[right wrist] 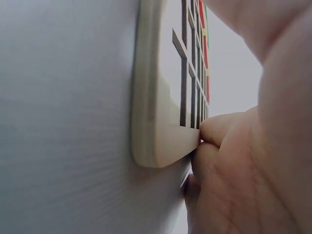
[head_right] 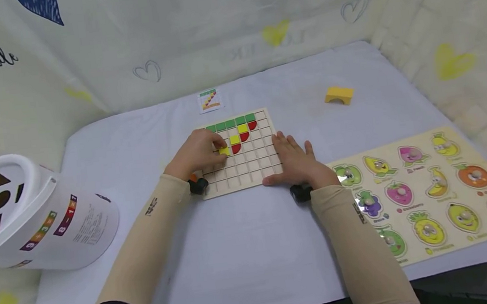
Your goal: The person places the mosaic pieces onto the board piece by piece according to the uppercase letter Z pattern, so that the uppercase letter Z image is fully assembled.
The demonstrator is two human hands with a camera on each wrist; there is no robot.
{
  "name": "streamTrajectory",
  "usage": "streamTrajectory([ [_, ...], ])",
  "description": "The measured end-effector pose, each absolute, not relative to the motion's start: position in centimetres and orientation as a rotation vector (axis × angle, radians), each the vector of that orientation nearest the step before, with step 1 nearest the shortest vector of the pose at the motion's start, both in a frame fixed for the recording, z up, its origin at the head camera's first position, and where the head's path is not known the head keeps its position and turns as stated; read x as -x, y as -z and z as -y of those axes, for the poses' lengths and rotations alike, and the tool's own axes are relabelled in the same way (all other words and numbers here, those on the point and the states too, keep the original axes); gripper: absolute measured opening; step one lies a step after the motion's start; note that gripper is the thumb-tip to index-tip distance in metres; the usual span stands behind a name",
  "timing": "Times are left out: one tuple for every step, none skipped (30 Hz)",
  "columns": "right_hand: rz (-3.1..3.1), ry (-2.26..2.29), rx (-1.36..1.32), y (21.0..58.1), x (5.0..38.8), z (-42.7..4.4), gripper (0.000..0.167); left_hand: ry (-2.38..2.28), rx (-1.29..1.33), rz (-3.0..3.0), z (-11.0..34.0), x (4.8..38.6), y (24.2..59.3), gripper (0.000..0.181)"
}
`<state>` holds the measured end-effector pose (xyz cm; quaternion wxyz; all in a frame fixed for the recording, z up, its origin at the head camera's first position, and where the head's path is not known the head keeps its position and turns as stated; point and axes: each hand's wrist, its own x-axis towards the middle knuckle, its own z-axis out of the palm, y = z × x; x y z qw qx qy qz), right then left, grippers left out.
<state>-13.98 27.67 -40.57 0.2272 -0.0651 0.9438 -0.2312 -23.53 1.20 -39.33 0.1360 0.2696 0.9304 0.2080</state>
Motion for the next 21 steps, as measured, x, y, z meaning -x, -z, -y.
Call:
streamTrajectory([
  [-2.600, 0.638, 0.178, 40.6, 14.0, -27.6, 0.125, -0.601, -0.773, -2.691, -1.2, 23.5, 39.3, 0.024],
  [-2.599, 0.640, 0.176, 40.5, 14.0, -27.6, 0.125, -0.602, -0.766, -2.688, -1.3, 23.5, 39.3, 0.025],
  [-2.598, 0.641, 0.173, 40.5, 14.0, -27.5, 0.125, -0.607, -0.764, -2.684, -1.3, 23.5, 39.3, 0.026],
  [-2.598, 0.640, 0.170, 40.5, 13.9, -27.5, 0.125, -0.609, -0.768, -2.680, -1.4, 23.5, 39.4, 0.027],
  [-2.598, 0.638, 0.166, 40.4, 13.9, -27.5, 0.125, -0.607, -0.772, -2.677, -1.4, 23.6, 39.4, 0.027],
  [-2.597, 0.636, 0.164, 40.4, 13.9, -27.5, 0.125, -0.605, -0.780, -2.675, -1.4, 23.6, 39.4, 0.027],
  [-2.594, 0.636, 0.165, 40.5, 13.9, -27.4, 0.125, -0.602, -0.785, -2.671, -1.3, 23.6, 39.5, 0.028],
  [-2.590, 0.634, 0.166, 40.5, 13.9, -27.3, 0.125, -0.598, -0.787, -2.667, -1.2, 23.5, 39.7, 0.028],
  [-2.585, 0.635, 0.171, 40.5, 13.9, -27.2, 0.125, -0.594, -0.788, -2.662, -1.1, 23.5, 39.8, 0.028],
  [-2.581, 0.634, 0.174, 40.6, 13.8, -27.1, 0.125, -0.594, -0.786, -2.657, -0.9, 23.4, 39.9, 0.029],
  [-2.578, 0.635, 0.177, 40.6, 13.8, -27.0, 0.125, -0.592, -0.786, -2.656, -0.7, 23.3, 40.0, 0.029],
  [-2.574, 0.634, 0.180, 40.6, 13.9, -27.0, 0.125, -0.596, -0.781, -2.655, -0.5, 23.3, 40.0, 0.029],
  [-2.573, 0.635, 0.184, 40.6, 13.9, -27.0, 0.126, -0.602, -0.776, -2.657, -0.3, 23.2, 40.0, 0.029],
  [-2.571, 0.635, 0.186, 40.6, 13.9, -27.1, 0.126, -0.607, -0.770, -2.664, 0.1, 23.1, 40.0, 0.029],
  [-2.572, 0.634, 0.189, 40.5, 13.9, -27.2, 0.126, -0.619, -0.760, -2.670, 0.5, 23.0, 40.0, 0.028],
  [-2.573, 0.633, 0.187, 40.5, 14.0, -27.2, 0.126, -0.629, -0.748, -2.679, 0.9, 22.9, 40.0, 0.027],
  [-2.575, 0.633, 0.187, 40.4, 14.0, -27.3, 0.126, -0.635, -0.738, -2.691, 1.4, 22.8, 39.9, 0.026],
  [-2.577, 0.629, 0.186, 40.3, 14.0, -27.4, 0.127, -0.645, -0.721, -2.700, 2.0, 22.7, 39.9, 0.025],
  [-2.578, 0.630, 0.187, 40.2, 14.0, -27.5, 0.127, -0.651, -0.705, -2.710, 2.7, 22.6, 39.9, 0.025],
  [-2.578, 0.628, 0.186, 40.2, 14.1, -27.5, 0.127, -0.653, -0.689, -2.719, 3.4, 22.4, 40.0, 0.024],
  [-2.578, 0.628, 0.185, 40.1, 14.1, -27.5, 0.126, -0.661, -0.669, -2.722, 4.2, 22.3, 40.0, 0.024],
])
